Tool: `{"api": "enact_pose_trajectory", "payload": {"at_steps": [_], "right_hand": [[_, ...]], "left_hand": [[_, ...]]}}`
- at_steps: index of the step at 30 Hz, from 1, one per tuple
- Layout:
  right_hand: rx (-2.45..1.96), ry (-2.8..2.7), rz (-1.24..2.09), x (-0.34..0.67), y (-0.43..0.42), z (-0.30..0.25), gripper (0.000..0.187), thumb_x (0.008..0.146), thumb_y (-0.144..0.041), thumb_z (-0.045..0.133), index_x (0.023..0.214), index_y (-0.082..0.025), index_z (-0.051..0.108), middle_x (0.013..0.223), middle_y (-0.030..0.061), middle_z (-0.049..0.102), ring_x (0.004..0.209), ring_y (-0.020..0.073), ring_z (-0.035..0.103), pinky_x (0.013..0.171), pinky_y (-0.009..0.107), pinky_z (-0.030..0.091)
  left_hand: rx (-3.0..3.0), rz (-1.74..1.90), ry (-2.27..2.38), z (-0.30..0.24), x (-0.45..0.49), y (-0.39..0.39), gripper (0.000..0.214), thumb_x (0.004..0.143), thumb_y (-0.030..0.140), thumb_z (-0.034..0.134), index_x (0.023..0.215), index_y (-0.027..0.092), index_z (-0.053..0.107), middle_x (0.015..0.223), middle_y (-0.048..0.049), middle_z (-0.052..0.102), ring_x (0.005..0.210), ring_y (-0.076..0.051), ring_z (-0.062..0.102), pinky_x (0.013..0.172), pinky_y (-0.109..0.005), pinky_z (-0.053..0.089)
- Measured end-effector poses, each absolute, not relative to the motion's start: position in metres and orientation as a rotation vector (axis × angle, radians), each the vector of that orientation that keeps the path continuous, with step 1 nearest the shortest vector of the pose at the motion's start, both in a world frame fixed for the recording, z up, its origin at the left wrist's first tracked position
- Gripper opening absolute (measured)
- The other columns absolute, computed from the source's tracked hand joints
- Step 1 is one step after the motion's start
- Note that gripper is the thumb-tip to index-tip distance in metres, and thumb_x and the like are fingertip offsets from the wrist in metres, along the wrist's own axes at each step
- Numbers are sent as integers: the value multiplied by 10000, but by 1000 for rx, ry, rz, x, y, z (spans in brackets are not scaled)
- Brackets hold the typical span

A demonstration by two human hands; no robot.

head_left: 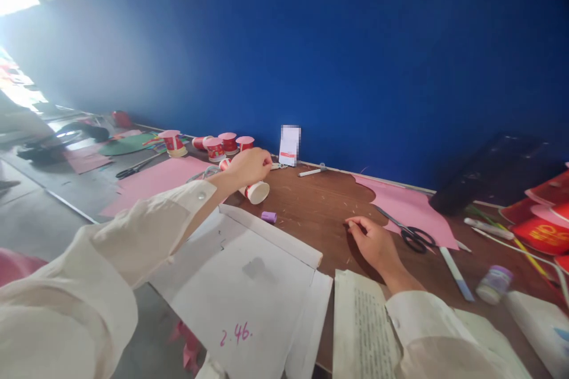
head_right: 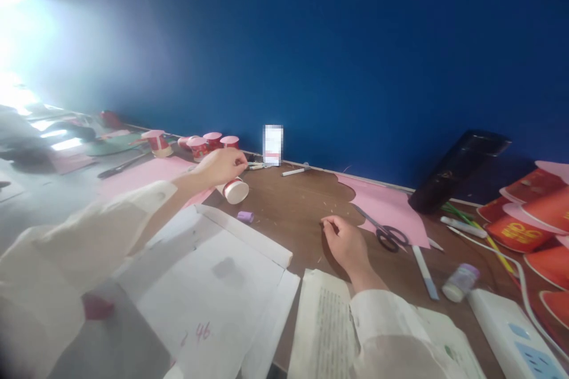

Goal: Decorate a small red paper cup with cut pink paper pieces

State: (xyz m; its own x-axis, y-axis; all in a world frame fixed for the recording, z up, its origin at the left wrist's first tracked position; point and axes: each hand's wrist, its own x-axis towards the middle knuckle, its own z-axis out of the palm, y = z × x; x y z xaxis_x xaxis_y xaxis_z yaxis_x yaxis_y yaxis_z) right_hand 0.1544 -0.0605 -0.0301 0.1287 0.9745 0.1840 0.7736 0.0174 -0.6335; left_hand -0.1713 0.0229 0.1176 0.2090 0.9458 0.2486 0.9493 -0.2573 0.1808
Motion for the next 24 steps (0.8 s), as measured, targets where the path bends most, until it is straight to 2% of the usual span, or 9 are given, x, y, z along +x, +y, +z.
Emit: {"api": "enact_pose_trajectory", "payload": {"at_steps": [3,5,8,11,14,19,24], "right_hand": [[-1812,-1684,417,154,-62,-29,309,890,-399,494,994,-262,751,1008,42,788,957,253,710,851,381,501],[-1822,-1681,421,154,-63,-29,318,895,-406,485,996,-264,752,984,36,788,923,248,708,832,376,500],[-1826,-1678,427,154,-64,-30,322,897,-413,484,1001,-265,751,965,31,787,904,245,706,806,369,497],[-1819,-1670,427,155,-63,-30,315,892,-400,492,1007,-263,752,999,34,786,948,250,705,825,373,494],[-1805,-1660,427,155,-63,-30,313,887,-390,497,1000,-255,756,1011,46,787,959,258,705,841,386,493],[-1751,-1629,455,154,-64,-30,293,859,-400,527,961,-257,762,968,52,789,954,271,707,856,405,497],[-1642,-1552,543,156,-65,-32,309,847,-449,560,963,-242,758,864,47,777,827,242,712,849,396,521]], "left_hand": [[-2348,-253,-1916,97,-175,3,225,907,342,546,923,191,712,998,-86,733,861,-244,678,728,-312,446],[-2305,-118,-1818,84,-175,-6,263,910,323,559,1033,128,685,1070,-154,707,955,-298,676,765,-337,455],[-2227,-3,-1832,72,-173,-16,314,899,177,524,1170,45,615,1110,-213,669,982,-323,673,723,-335,458],[-2219,16,-1836,71,-170,-21,323,837,35,490,1131,27,622,1110,-222,656,1009,-325,665,734,-337,460],[-2219,-8,-1825,76,-168,-23,279,859,49,459,1062,54,649,1100,-206,657,1012,-330,659,736,-354,462],[-2192,-192,-1825,95,-163,-29,260,957,208,399,1009,165,649,1073,-114,657,938,-281,662,728,-360,456],[-2264,-897,-1689,105,-123,-43,135,944,240,467,1005,221,585,1072,-56,619,884,-195,632,723,-302,452]]}}
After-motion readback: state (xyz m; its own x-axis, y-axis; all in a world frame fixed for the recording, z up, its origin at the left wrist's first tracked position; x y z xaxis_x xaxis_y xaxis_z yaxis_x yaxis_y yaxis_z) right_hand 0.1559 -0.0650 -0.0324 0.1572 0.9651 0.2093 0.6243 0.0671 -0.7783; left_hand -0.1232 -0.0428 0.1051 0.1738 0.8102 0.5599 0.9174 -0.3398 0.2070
